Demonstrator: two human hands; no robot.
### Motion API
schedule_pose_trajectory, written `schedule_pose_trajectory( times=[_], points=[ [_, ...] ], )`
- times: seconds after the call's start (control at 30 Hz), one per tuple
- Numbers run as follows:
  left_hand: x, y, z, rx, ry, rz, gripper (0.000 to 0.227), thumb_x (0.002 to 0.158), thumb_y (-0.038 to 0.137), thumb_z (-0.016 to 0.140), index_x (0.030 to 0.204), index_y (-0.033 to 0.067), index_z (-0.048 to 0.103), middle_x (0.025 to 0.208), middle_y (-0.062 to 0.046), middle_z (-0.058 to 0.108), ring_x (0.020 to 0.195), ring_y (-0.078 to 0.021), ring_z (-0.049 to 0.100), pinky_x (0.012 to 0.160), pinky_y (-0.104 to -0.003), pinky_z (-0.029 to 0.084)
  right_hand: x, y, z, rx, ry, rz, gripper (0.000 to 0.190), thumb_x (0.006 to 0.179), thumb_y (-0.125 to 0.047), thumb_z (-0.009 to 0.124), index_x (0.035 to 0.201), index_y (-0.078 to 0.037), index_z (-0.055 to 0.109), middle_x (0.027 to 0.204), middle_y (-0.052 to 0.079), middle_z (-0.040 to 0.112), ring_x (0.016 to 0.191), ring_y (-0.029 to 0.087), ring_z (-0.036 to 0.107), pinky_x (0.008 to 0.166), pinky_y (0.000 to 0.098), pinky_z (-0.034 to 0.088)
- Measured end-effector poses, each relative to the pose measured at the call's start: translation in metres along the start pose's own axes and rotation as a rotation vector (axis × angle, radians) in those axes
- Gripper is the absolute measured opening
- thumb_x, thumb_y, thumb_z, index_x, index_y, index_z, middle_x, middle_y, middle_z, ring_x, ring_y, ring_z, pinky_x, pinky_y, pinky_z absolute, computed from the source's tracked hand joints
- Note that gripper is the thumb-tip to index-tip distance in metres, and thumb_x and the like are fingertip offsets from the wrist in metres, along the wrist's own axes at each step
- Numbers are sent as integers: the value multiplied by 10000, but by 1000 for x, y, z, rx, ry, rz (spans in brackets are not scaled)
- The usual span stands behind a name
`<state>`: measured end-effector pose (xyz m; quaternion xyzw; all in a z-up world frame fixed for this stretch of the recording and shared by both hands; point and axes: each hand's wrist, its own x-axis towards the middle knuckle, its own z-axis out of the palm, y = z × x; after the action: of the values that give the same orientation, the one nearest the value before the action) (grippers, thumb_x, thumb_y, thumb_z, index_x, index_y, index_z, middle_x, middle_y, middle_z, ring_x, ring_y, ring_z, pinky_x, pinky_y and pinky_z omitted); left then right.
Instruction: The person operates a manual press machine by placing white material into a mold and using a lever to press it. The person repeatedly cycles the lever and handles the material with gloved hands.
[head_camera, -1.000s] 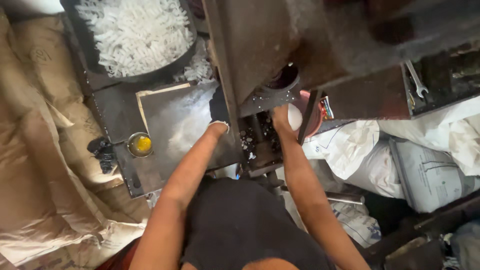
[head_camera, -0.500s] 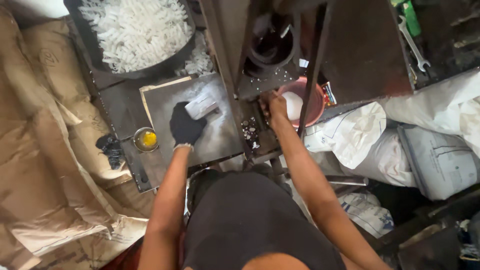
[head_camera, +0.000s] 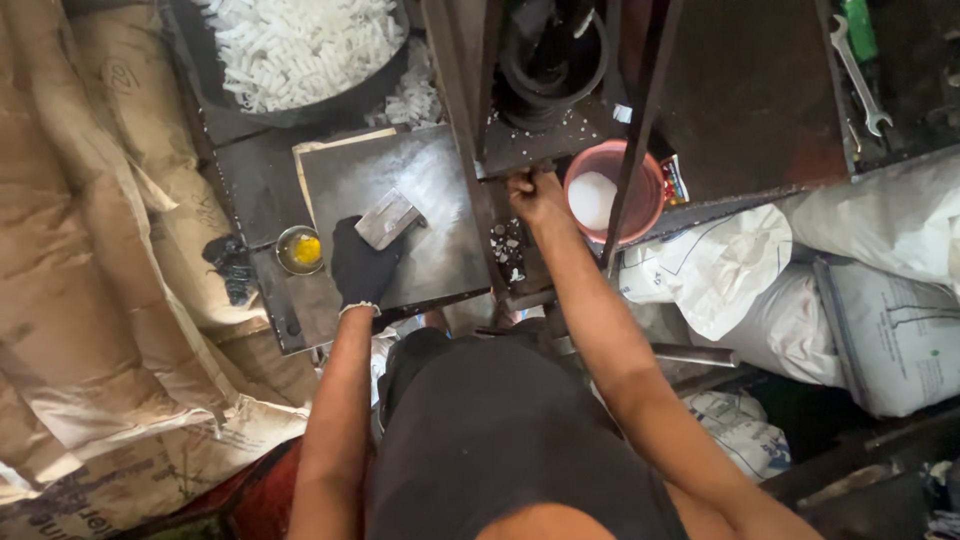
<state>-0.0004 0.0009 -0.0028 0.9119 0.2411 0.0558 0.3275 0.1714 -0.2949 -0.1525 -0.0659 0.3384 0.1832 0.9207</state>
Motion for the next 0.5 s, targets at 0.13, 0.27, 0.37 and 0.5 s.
schedule_pose_trajectory(
  times=[0.13, 0.27, 0.37, 0.5],
  points=[
    [0, -4, 2, -30, 1, 24, 678, 669, 337, 897, 1205, 81, 570, 1123, -189, 664, 1019, -409, 675, 861, -496, 537, -5, 2, 6, -113, 67, -5, 199, 1083, -214, 473, 932, -136, 577, 794, 9, 572, 610, 120, 536, 442, 199, 398],
    [1, -8, 5, -35, -9, -2, 666, 684, 332, 895, 1210, 86, 570, 1128, -182, 666, 1025, -404, 674, 866, -493, 536, -7, 3, 13, -114, 138, -28, 213, 1049, -163, 530, 839, -169, 568, 764, -10, 603, 598, 111, 556, 427, 204, 413],
    [1, -12, 6, -69, -29, 7, 676, 677, 335, 898, 1211, 87, 565, 1116, -176, 670, 1029, -395, 676, 867, -482, 540, -4, 5, 11, -170, 270, -43, 214, 1034, -95, 547, 831, -120, 609, 756, 3, 628, 583, 105, 569, 442, 204, 459],
    [4, -17, 11, -68, -23, 68, 670, 689, 319, 900, 1215, 82, 559, 1134, -184, 662, 1033, -399, 672, 864, -485, 538, 4, 3, 3, -279, 334, -46, 203, 1016, -88, 632, 813, -98, 631, 700, -5, 611, 528, 81, 556, 437, 182, 479]
  ],
)
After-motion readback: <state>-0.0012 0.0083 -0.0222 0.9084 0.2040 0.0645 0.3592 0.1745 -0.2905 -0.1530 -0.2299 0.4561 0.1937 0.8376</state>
